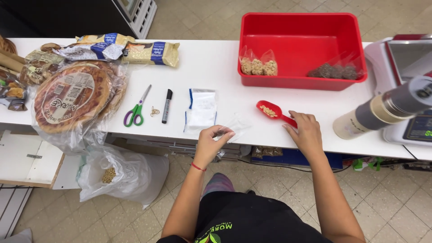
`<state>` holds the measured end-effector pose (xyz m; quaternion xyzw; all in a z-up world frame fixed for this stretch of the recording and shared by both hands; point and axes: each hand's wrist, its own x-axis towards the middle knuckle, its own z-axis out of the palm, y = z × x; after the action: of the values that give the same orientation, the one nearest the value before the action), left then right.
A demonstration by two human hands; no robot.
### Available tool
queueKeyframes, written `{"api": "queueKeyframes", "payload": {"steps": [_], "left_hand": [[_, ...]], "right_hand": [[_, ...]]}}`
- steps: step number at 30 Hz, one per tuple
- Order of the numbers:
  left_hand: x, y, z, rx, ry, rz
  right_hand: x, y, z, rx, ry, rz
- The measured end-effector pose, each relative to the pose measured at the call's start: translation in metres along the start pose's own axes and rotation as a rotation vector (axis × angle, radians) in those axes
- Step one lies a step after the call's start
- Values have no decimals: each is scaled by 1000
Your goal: Scooping nuts from a bulk bag, weighing them on a digital scale, and packaging them into small plastic bags.
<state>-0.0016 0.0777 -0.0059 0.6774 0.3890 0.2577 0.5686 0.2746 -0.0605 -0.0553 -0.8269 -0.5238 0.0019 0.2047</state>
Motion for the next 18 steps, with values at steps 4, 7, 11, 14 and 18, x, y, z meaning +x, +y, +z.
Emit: {"api": "queueKeyframes", "payload": {"steps": [4,7,11,14,18], "left_hand": [[22,-6,-13,40,-17,59],[37,-6,-26,40,-22,118],[54,1,-45,61,-36,190],[60,4,-58,95,-58,244],[59,4,-69,78,-61,266]], "right_hand": [[12,-1,21,-5,13,7],[22,-12,19,168,25,35],[37,-30,4,474,34,48],[53,-58,-26,512,94,-153],[85,-88,-55,413,83,-357]]}}
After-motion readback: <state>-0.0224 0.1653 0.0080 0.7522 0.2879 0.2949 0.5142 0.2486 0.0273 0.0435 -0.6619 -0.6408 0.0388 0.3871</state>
